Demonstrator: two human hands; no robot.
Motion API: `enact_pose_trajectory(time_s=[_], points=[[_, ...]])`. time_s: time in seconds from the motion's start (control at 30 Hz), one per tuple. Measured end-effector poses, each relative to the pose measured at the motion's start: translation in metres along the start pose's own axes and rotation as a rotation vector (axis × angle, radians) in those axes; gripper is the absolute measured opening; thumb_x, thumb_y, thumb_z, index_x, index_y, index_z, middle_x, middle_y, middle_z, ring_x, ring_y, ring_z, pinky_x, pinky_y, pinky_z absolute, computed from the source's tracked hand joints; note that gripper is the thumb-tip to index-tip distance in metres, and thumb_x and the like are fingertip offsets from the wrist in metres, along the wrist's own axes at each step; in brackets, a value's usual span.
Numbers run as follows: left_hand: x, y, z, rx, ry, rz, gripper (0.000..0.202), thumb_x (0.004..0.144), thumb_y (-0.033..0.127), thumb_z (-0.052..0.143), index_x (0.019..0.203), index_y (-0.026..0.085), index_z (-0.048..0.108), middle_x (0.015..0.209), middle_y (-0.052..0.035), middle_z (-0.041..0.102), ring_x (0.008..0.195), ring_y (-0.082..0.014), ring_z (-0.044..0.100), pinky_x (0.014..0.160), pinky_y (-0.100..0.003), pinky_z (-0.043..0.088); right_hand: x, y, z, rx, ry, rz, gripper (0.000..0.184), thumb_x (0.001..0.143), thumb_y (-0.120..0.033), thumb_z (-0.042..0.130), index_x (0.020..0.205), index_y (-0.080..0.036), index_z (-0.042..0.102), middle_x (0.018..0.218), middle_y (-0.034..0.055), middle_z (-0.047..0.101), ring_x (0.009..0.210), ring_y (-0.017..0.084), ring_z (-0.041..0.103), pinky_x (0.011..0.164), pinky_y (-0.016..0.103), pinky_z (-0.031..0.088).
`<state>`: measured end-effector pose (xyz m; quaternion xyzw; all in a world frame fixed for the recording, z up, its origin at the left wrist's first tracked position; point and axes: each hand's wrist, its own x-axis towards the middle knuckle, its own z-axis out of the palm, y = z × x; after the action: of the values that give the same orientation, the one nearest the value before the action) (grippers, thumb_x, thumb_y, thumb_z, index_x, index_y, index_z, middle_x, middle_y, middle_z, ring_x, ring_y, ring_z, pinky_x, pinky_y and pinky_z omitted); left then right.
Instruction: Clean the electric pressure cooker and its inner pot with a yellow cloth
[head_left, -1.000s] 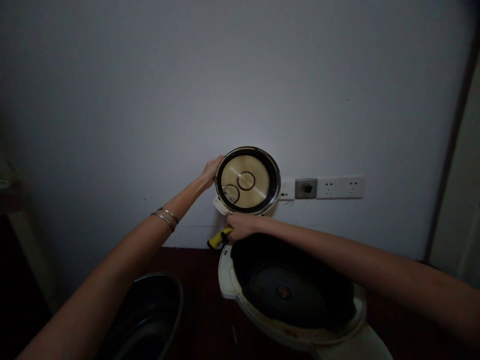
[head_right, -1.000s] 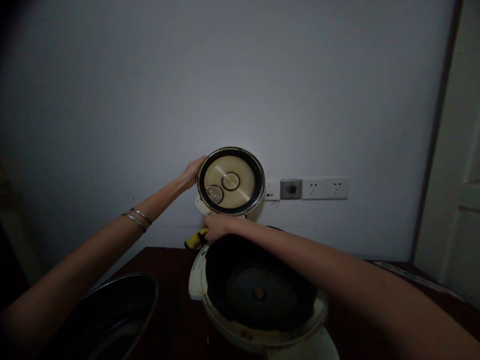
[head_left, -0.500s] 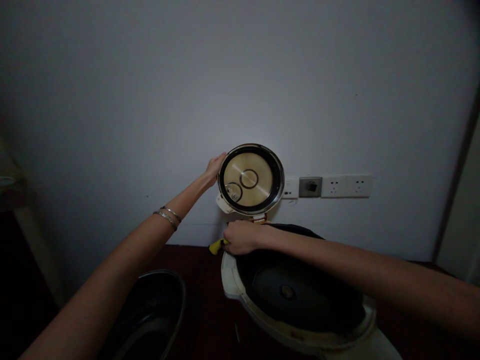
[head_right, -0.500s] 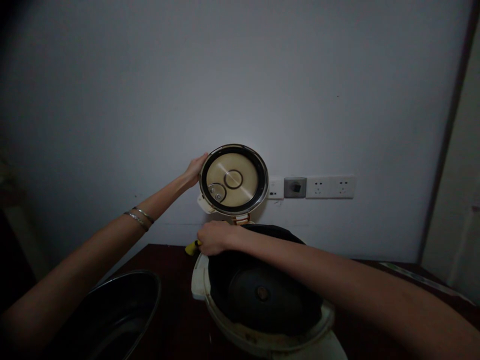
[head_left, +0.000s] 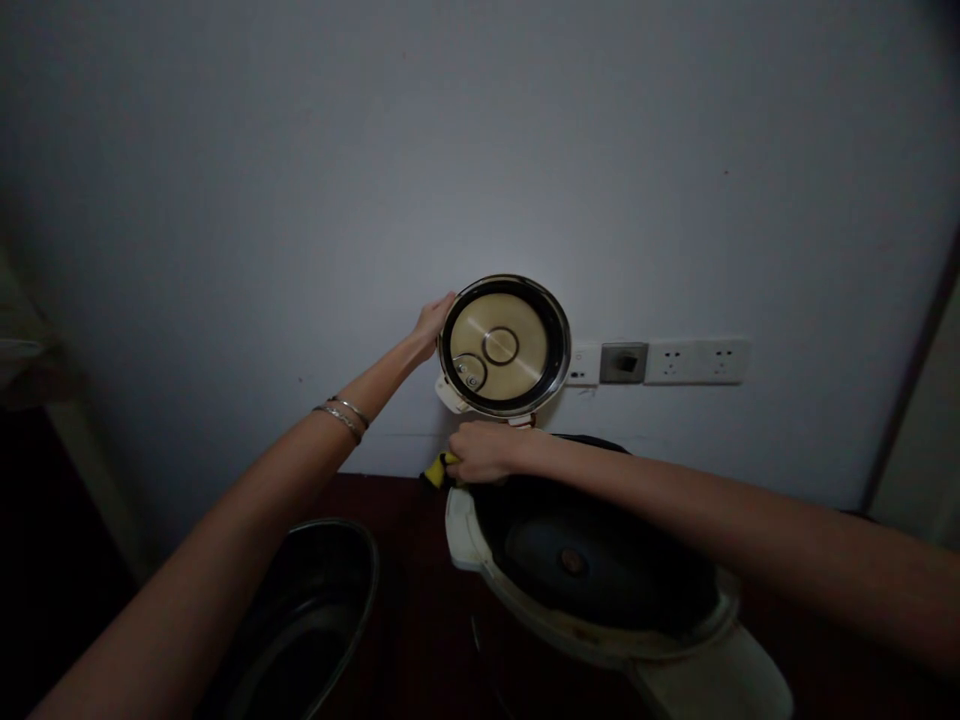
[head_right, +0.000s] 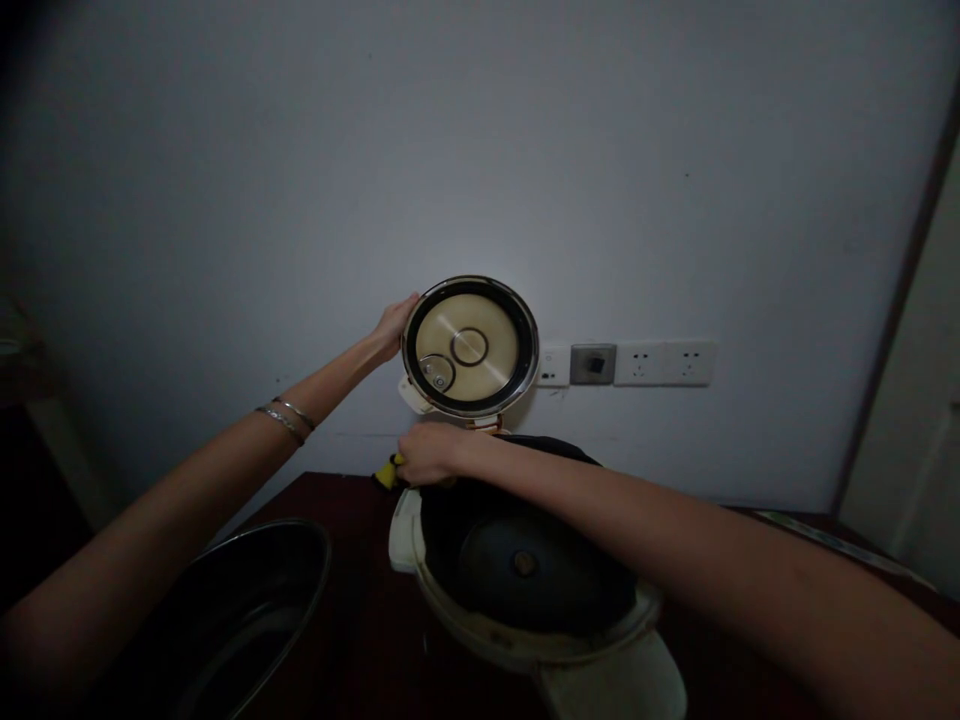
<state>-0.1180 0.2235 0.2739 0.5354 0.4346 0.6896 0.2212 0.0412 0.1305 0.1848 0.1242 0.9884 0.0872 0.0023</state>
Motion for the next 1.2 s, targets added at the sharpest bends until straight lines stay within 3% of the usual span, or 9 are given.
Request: enact_pose_trajectory(time_s=[0.27, 0.5, 0.73, 0.97, 1.2], points=[[0.002, -0.001, 0.000, 0.044, 0.023, 0.017, 0.032, 0.080, 0.042, 0.055, 0.083, 0.013, 0.067, 0.082, -0.0066, 0.070, 0.077, -0.0178, 0.062, 0.072, -0.028, 0.048, -0.015, -0.028, -0.021, 0.058, -0.085, -0.143, 0.051, 0.079, -0.042, 0.045, 0.093, -0.002, 0.071, 0.085, 0.0183, 0.071, 0.066, 0.019, 0.064, 0.044, 0.022, 0.036], [0.000, 0.000, 0.000, 0.039, 0.020, 0.028, 0.033, 0.081, 0.041, 0.052, 0.084, 0.012, 0.067, 0.082, -0.0065, 0.070, 0.075, -0.0172, 0.062, 0.071, -0.028, 0.048, 0.002, 0.000, -0.009, -0.032, -0.035, -0.082, 0.047, 0.076, -0.034, 0.047, 0.091, 0.004, 0.070, 0.087, 0.0260, 0.069, 0.067, 0.024, 0.064, 0.046, 0.026, 0.035], [-0.001, 0.001, 0.001, 0.056, 0.042, 0.012, 0.033, 0.080, 0.042, 0.054, 0.080, 0.012, 0.067, 0.075, -0.0052, 0.068, 0.071, -0.0162, 0.060, 0.068, -0.026, 0.047, -0.002, -0.018, -0.012, -0.007, -0.061, -0.214, 0.048, 0.077, -0.041, 0.044, 0.087, -0.003, 0.072, 0.078, 0.0175, 0.071, 0.061, 0.019, 0.062, 0.044, 0.024, 0.035], [0.002, -0.002, -0.002, 0.076, 0.046, 0.034, 0.032, 0.080, 0.042, 0.055, 0.080, 0.012, 0.067, 0.074, -0.0044, 0.068, 0.069, -0.0151, 0.059, 0.066, -0.025, 0.047, 0.012, 0.005, -0.002, -0.086, -0.006, -0.113, 0.048, 0.077, -0.038, 0.046, 0.089, 0.001, 0.071, 0.083, 0.0247, 0.069, 0.067, 0.024, 0.065, 0.049, 0.027, 0.037], [0.000, 0.001, 0.000, 0.054, 0.056, 0.026, 0.032, 0.078, 0.043, 0.057, 0.080, 0.013, 0.068, 0.075, -0.0050, 0.069, 0.070, -0.0160, 0.061, 0.067, -0.026, 0.048, -0.007, -0.015, -0.010, 0.003, -0.055, -0.177, 0.052, 0.079, -0.044, 0.042, 0.087, -0.002, 0.072, 0.076, 0.0155, 0.071, 0.056, 0.015, 0.059, 0.044, 0.023, 0.033]])
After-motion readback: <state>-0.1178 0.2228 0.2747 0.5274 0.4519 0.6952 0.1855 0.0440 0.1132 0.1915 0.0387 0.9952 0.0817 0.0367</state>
